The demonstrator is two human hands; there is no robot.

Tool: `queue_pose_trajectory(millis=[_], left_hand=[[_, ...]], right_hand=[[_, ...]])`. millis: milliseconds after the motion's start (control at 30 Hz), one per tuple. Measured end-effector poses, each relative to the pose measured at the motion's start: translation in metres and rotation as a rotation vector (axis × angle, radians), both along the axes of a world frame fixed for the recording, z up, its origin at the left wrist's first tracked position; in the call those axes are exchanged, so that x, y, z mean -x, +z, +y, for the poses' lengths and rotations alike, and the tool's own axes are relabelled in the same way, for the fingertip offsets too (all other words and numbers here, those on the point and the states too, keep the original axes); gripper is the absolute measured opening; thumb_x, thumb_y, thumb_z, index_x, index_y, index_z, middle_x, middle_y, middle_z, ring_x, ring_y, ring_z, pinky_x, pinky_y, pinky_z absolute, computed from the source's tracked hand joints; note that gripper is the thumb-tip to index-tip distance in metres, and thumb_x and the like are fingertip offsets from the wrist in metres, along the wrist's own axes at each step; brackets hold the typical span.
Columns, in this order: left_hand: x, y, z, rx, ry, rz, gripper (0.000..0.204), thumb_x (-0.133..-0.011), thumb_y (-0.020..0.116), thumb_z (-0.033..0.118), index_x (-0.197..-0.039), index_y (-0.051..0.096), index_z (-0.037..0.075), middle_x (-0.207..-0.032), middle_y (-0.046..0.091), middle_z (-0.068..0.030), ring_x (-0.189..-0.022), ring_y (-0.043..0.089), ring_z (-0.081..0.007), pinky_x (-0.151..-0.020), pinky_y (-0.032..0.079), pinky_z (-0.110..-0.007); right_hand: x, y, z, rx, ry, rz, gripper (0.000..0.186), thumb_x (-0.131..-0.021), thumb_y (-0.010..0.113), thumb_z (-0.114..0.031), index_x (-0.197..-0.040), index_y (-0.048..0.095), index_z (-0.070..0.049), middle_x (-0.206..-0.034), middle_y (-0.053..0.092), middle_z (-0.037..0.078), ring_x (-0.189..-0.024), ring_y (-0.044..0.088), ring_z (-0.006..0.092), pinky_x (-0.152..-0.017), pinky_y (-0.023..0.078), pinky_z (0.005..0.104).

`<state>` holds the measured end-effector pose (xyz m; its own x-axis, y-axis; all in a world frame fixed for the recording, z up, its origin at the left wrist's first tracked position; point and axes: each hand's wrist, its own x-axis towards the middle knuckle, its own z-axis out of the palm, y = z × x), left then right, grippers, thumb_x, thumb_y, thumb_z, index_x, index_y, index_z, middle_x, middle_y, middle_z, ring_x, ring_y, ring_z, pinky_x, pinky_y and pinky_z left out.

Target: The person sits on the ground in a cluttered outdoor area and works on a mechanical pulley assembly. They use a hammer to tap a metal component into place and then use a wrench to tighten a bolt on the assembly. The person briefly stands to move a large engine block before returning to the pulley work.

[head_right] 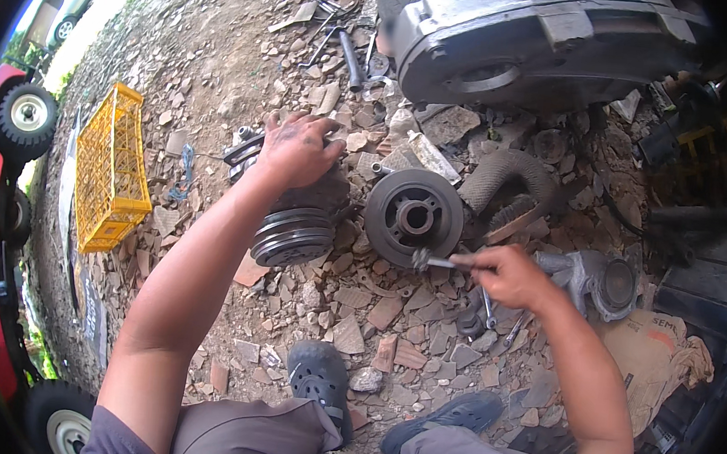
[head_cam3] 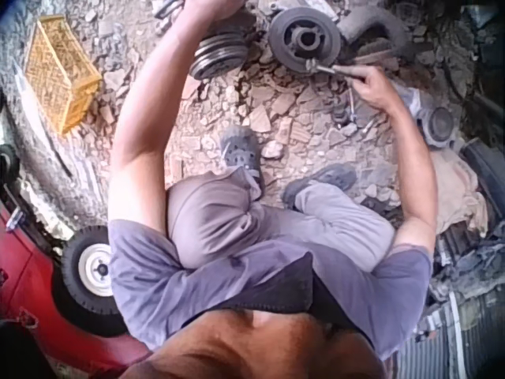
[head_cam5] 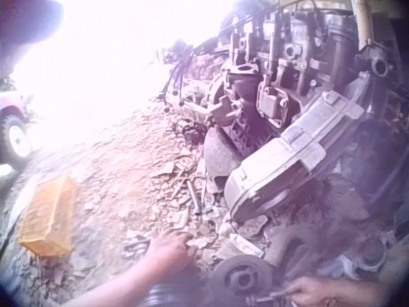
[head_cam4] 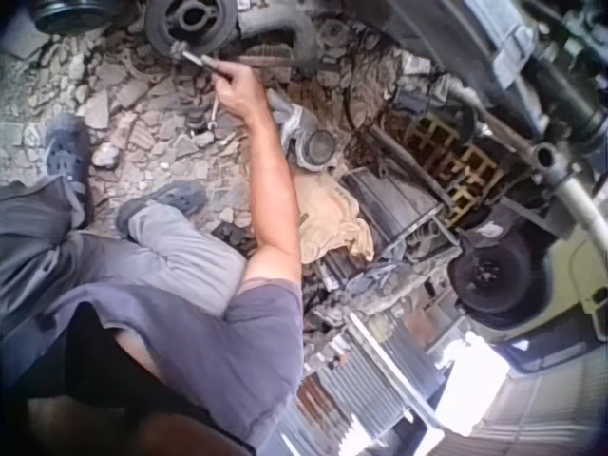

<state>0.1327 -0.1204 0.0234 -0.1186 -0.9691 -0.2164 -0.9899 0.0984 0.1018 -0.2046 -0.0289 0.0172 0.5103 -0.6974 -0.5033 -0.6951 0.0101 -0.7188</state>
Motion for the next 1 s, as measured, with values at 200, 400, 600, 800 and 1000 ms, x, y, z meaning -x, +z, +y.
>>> queue_pose_trajectory(millis=[200,400,600,800,1000], left_hand=[[0.005,-0.003,-0.003,-0.022,-0.005,0.004,0.049,-0.092,0.046,0.047,-0.128,0.056,0.015,-0.133,0.054,-0.0097,-0.133,0.040,-0.0268,-0.112,0.017,-0.054],[0.005,0.000,-0.003,-0.050,-0.002,-0.023,0.046,-0.092,0.044,0.044,-0.125,0.057,0.014,-0.128,0.057,-0.0116,-0.131,0.042,-0.0270,-0.110,0.021,-0.058],[-0.001,0.000,-0.002,-0.095,-0.005,-0.023,0.048,-0.092,0.044,0.044,-0.127,0.056,0.013,-0.131,0.055,-0.0129,-0.132,0.041,-0.0284,-0.111,0.020,-0.056],[0.001,0.002,-0.001,-0.079,-0.006,-0.007,0.046,-0.092,0.045,0.044,-0.127,0.057,0.015,-0.129,0.057,-0.0108,-0.130,0.043,-0.0268,-0.110,0.021,-0.057],[0.002,-0.001,-0.005,-0.070,-0.017,-0.048,0.050,-0.093,0.044,0.046,-0.132,0.052,0.017,-0.131,0.056,-0.0107,-0.132,0.041,-0.0265,-0.109,0.021,-0.059]], right_hand=[[0.035,-0.025,0.001,0.019,-0.069,0.100,0.043,-0.083,0.053,-0.003,-0.121,0.066,-0.020,-0.098,0.070,0.014,-0.086,0.067,0.0200,-0.081,0.049,0.0298],[-0.041,0.016,0.006,0.094,0.114,-0.090,0.047,-0.080,0.051,0.004,-0.124,0.062,-0.009,-0.097,0.067,0.016,-0.084,0.066,0.0243,-0.077,0.051,0.0350],[-0.098,-0.002,-0.017,0.547,0.153,0.137,0.051,-0.076,0.049,0.008,-0.123,0.060,-0.005,-0.092,0.063,0.022,-0.085,0.062,0.0389,-0.078,0.049,0.0429],[-0.079,0.060,0.013,0.178,0.527,0.459,0.042,-0.072,0.052,0.005,-0.112,0.065,-0.002,-0.087,0.065,0.023,-0.083,0.064,0.0398,-0.077,0.052,0.0438],[-0.113,0.024,-0.008,0.527,0.120,0.202,0.039,-0.071,0.054,0.004,-0.107,0.067,0.000,-0.089,0.066,0.024,-0.086,0.065,0.0389,-0.079,0.052,0.0427]])
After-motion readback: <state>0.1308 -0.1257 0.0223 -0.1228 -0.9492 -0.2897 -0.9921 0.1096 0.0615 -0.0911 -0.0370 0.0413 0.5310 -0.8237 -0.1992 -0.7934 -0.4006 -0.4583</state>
